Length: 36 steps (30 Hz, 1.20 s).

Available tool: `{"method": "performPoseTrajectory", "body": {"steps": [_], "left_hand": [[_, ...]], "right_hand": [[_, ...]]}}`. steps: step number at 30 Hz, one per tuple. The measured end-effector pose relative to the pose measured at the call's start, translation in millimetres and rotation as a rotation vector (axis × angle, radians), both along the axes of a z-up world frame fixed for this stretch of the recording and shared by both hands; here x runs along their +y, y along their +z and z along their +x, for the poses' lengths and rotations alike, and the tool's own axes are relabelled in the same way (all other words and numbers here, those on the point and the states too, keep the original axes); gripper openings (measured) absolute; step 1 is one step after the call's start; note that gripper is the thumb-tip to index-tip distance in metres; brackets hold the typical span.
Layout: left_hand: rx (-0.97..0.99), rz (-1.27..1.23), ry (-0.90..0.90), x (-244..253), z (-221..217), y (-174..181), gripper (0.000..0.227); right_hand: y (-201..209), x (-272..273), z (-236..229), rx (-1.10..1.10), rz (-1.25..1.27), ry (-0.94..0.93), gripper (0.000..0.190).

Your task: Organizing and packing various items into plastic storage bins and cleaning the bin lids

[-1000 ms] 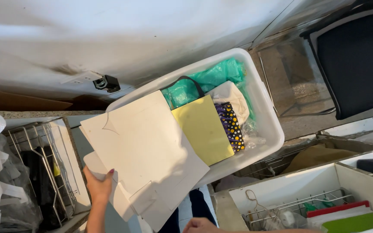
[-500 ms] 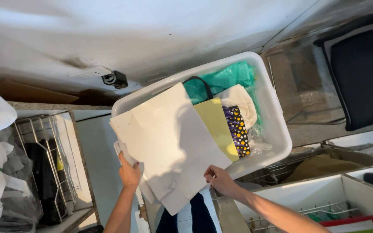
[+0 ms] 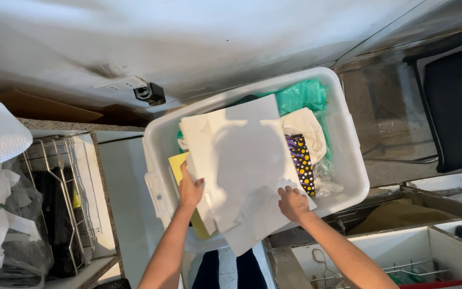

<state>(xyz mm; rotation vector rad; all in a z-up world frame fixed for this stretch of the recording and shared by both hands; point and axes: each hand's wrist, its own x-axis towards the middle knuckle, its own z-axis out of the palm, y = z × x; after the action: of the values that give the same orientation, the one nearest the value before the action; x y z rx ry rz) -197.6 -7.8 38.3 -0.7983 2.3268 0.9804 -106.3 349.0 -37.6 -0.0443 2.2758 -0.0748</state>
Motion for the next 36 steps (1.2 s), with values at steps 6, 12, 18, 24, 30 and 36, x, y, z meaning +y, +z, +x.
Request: {"method": "performPoseTrajectory", "body": {"steps": [6, 12, 18, 24, 30, 36], "left_hand": [[-0.034, 0.082, -0.069, 59, -13, 14, 0.077], [-0.070, -0.042, 0.017, 42, -8, -13, 0.078], [-0.032, -0.276, 0.047, -28, -4, -36, 0.081], [0.030, -0.261, 0.012, -47, 15, -17, 0.104], [0.291, -0.703, -0.422, -15, 46, -25, 0.110], [-0.419, -0.198, -0.473, -18, 57, -34, 0.092]], "right_hand": [[14, -22, 19, 0.051, 0.081, 0.207, 0.032], [24, -39, 42, -0.014, 0.005, 0.438, 0.026], [12, -45, 63, 0.132, -0.035, 0.471, 0.025], [17, -64, 60, 0.101, -0.052, 0.458, 0.027], [31, -85, 46, 0.122, -0.070, 0.488, 0.029], [26, -75, 56, 0.121, -0.045, 0.540, 0.032]]}}
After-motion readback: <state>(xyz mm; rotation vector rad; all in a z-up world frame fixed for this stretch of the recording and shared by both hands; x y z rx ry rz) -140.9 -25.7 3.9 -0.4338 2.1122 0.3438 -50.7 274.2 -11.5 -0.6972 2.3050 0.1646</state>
